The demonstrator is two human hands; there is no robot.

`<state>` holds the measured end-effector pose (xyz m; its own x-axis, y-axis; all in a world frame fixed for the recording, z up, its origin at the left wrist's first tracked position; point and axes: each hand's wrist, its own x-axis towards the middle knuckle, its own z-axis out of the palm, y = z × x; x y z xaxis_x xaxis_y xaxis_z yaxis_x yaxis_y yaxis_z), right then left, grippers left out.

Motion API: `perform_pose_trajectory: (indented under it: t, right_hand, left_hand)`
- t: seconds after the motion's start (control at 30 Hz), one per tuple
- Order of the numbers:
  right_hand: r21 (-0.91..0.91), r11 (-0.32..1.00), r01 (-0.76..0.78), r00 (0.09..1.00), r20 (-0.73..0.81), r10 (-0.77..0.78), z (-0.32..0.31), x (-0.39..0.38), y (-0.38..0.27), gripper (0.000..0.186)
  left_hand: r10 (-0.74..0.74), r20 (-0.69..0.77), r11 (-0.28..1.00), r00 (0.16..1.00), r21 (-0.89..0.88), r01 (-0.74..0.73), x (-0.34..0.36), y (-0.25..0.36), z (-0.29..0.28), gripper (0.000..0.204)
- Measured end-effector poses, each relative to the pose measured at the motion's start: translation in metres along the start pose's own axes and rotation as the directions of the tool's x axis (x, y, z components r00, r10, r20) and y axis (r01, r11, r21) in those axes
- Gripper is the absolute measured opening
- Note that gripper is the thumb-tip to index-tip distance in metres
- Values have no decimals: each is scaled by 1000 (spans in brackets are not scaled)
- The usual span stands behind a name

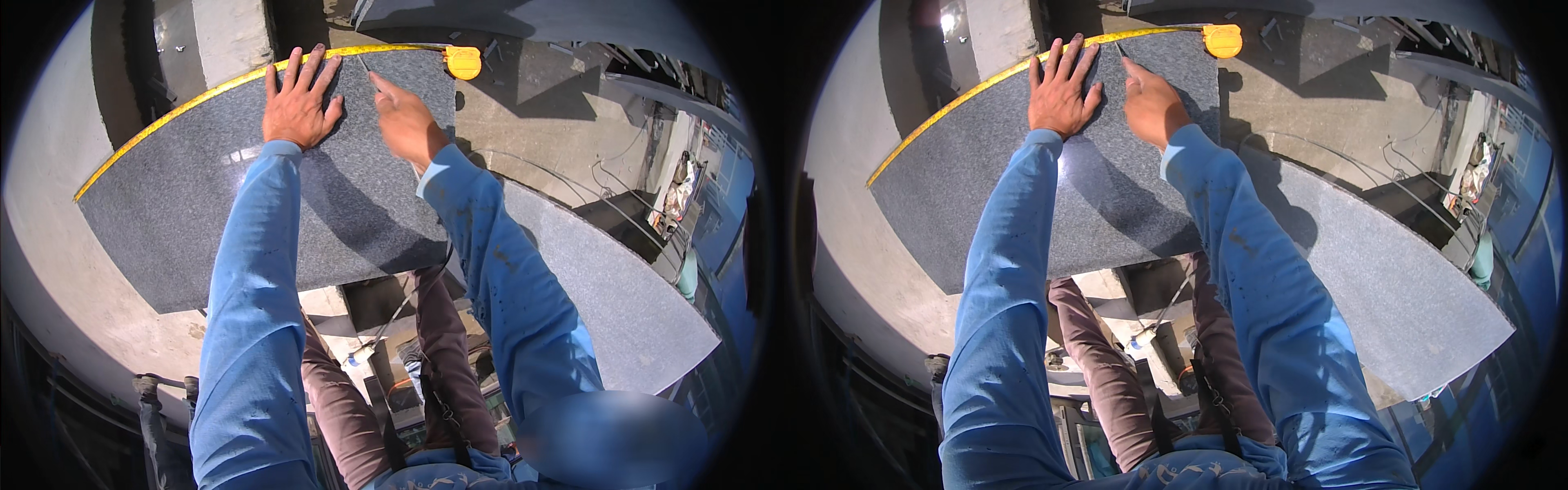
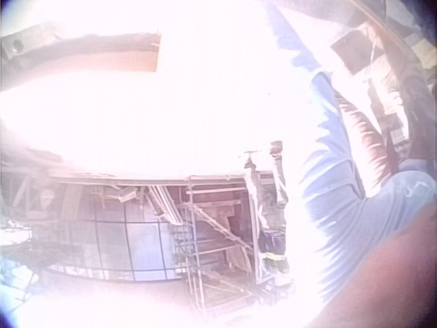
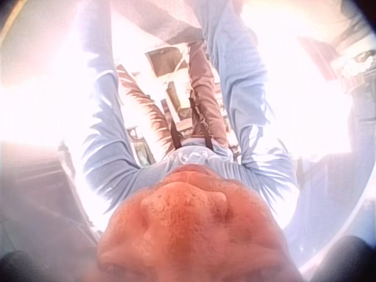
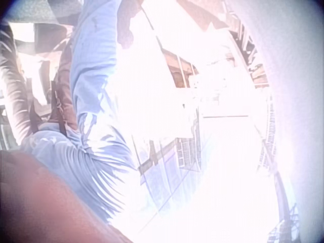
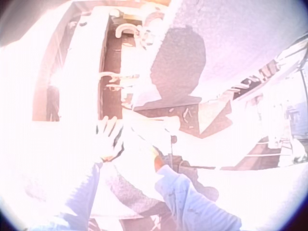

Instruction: The person measures and marks a stone tile with a tape measure and marker, then applies mortar to the surface with a trowel and places the tile on the prepared area. Another worker is visible nearby.

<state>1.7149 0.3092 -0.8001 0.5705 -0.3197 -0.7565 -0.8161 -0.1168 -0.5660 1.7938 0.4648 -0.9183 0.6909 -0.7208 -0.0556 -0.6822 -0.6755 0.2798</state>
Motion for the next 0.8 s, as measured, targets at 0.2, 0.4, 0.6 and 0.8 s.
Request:
perform_pose_trajectory:
  t: [0.2, 0.4, 0.6, 0.8]
  right_hand:
    - [-104, 994, -24, 997, 67, 31, -10, 4, -1, 46]
    - [-527, 651, 546, 821, 183, -540, -61, -25, 36, 50]
    - [-867, 452, 212, 815, -99, -572, -104, 33, -10, 86]
    - [-971, 216, 98, 929, 12, -370, -123, 69, 17, 64]
  left_hand:
    - [1, 13, 1000, 1000, 11, -1, 3, 1, 2, 63]
    - [-18, 48, 999, 999, 46, 15, -3, -1, 3, 64]
    - [14, -4, 999, 1000, 33, -13, 0, 2, 6, 64]
    - [30, -32, 997, 999, 67, -28, -1, 1, 11, 55]
